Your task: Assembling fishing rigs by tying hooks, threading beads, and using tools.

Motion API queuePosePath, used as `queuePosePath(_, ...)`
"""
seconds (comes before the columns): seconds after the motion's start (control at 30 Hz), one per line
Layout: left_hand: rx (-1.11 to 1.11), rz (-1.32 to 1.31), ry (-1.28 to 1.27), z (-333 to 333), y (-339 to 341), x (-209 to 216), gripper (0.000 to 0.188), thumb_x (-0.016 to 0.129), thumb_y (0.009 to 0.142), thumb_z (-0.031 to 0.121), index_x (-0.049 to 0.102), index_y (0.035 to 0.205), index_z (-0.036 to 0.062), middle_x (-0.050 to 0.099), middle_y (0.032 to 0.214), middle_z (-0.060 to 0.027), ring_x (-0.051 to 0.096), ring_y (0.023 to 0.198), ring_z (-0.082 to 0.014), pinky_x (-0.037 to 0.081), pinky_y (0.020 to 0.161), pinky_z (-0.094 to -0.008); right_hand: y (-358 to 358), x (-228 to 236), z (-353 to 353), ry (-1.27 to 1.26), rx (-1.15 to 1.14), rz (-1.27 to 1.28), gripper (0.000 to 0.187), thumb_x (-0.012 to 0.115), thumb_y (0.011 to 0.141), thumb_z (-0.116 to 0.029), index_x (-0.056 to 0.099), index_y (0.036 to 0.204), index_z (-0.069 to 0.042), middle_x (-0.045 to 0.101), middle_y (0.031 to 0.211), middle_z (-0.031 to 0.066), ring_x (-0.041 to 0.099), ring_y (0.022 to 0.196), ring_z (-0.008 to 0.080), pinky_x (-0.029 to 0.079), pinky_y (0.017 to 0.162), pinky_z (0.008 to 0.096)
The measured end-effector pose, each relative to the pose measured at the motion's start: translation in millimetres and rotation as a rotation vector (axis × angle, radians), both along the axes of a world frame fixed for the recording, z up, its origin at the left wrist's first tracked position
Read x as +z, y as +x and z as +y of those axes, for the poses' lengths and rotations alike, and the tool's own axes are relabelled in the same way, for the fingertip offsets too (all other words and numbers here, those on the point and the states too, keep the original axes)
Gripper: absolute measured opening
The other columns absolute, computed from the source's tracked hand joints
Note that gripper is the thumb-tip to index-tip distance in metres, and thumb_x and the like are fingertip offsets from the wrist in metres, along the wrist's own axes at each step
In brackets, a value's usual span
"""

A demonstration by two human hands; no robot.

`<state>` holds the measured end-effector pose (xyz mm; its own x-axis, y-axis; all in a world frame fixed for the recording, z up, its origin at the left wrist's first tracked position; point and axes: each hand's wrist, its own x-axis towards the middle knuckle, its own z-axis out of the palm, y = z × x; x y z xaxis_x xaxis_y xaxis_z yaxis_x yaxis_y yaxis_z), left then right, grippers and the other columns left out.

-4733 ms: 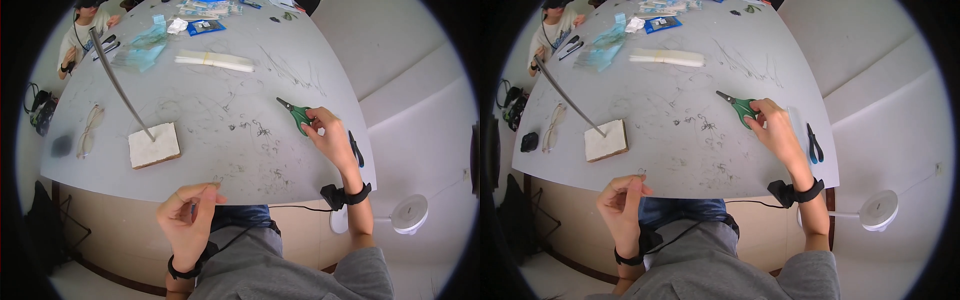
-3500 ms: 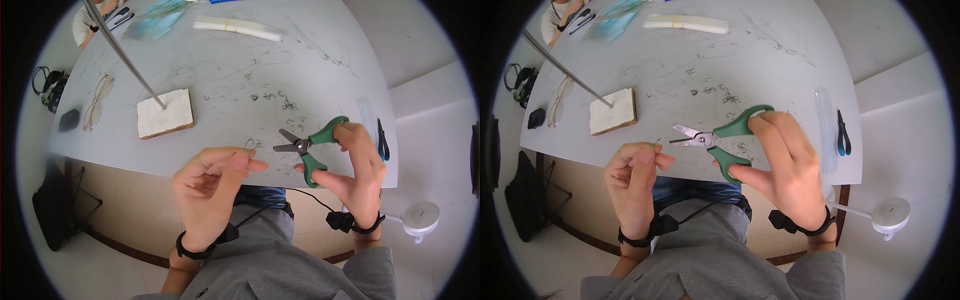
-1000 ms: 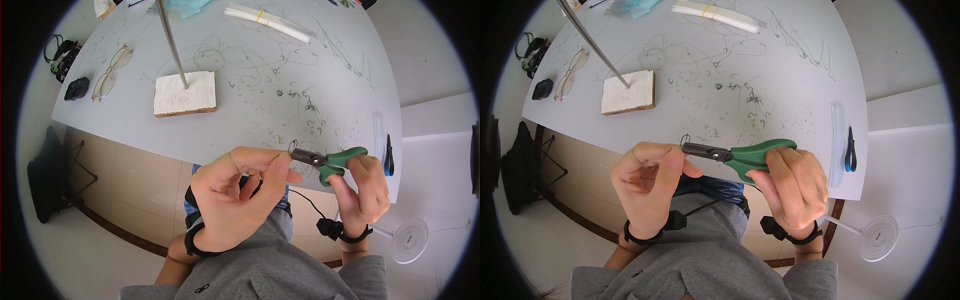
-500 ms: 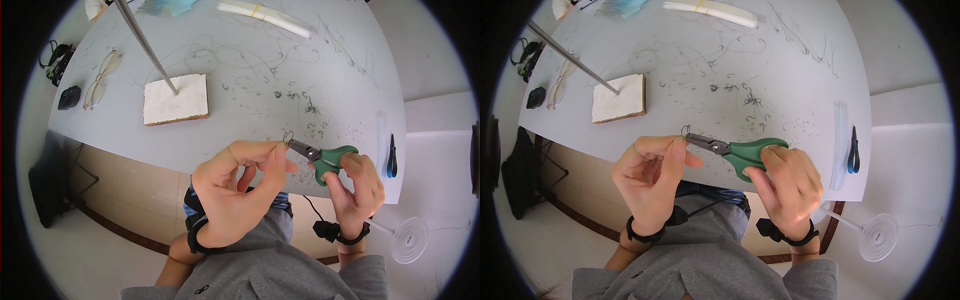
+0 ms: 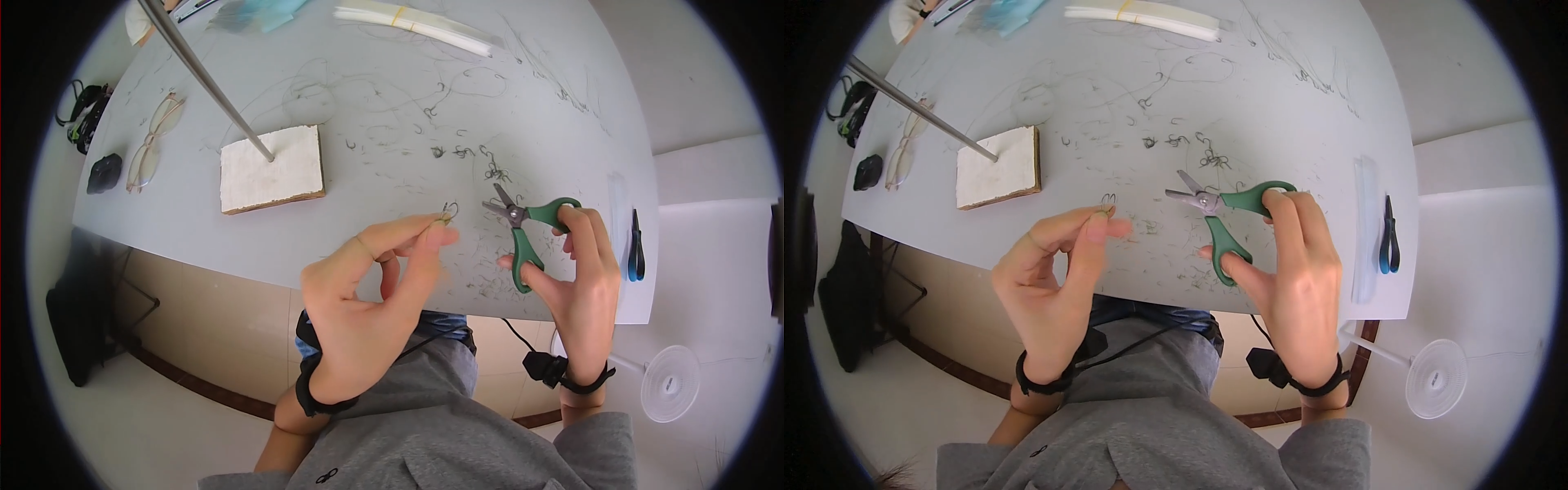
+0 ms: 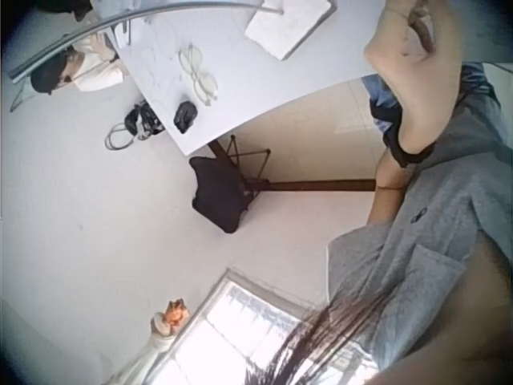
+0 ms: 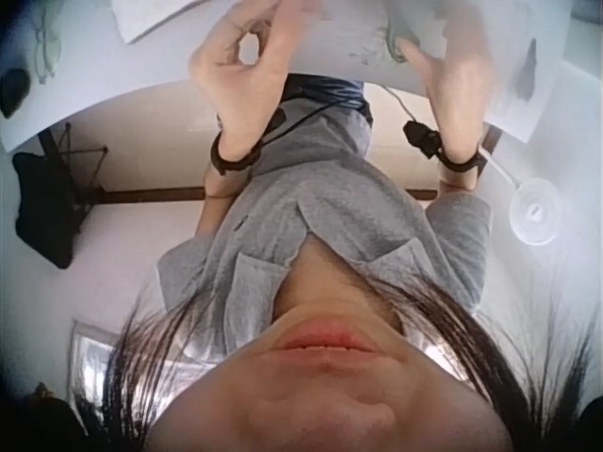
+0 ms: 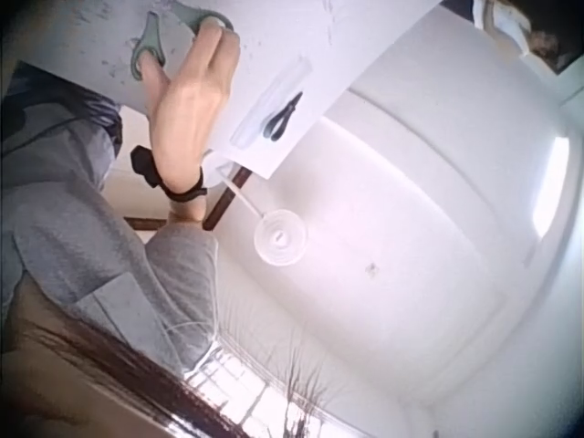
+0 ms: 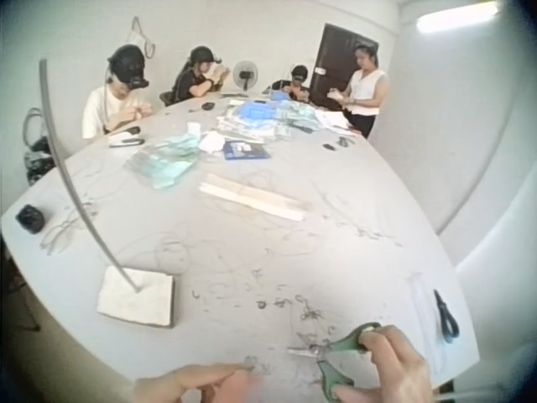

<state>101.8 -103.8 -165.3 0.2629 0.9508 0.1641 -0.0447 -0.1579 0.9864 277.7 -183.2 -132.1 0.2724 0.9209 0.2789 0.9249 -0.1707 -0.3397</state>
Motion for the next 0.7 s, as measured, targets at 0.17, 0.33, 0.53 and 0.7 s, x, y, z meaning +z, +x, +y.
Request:
queuePosePath(0.17,-0.151,-0.001,0.097,2.4,-2.5,-1.3,0.01,0.065,0.083,-0.001,0.068,0.092,0.0012,0.072,0.098,-0.0083,0.051,0.06,-0.0033,0.039,0.053,-0.0184,2.1,0.8,1.6,0.01,0.032,-0.032,0.053,0.081,0.059,-0.005,0.055,0.104,0.004,0.057,0.097,0.016,0.059,0.084,0.0332,0.049,0.069,0.0391)
queuePosePath(0.33,-0.308,0.009,0.034,-2.3,7.8,-5.8,0.008,0.062,0.084,-0.004,0.067,0.09,-0.0017,0.071,0.1,-0.0137,0.058,0.074,-0.0053,0.044,0.067,-0.0202,1.3,0.0,-4.0,0.06,0.107,-0.057,0.056,0.081,0.055,-0.002,0.057,0.105,0.004,0.057,0.098,0.0154,0.058,0.084,0.0332,0.049,0.069,0.0391)
queuePosePath(0.53,-0.056,-0.015,0.043,16.2,10.7,-18.5,0.008,0.065,0.083,0.0,0.068,0.091,-0.0002,0.072,0.099,-0.0064,0.048,0.06,-0.0037,0.04,0.054,-0.0179,1.7,4.3,-10.9,0.082,0.036,-0.057,0.055,0.08,0.052,0.0,0.058,0.103,0.004,0.058,0.096,0.0153,0.059,0.083,0.0325,0.049,0.069,0.0378)
queuePosePath(0.7,-0.035,0.047,0.025,8.6,6.8,-9.5,0.009,0.066,0.083,0.001,0.07,0.091,0.002,0.072,0.092,-0.0025,0.047,0.061,-0.004,0.037,0.048,-0.0176,1.5,7.0,-10.9,0.131,0.081,-0.03,0.05,0.081,0.052,-0.002,0.06,0.097,0.003,0.059,0.093,0.0142,0.06,0.081,0.0308,0.049,0.067,0.0367)
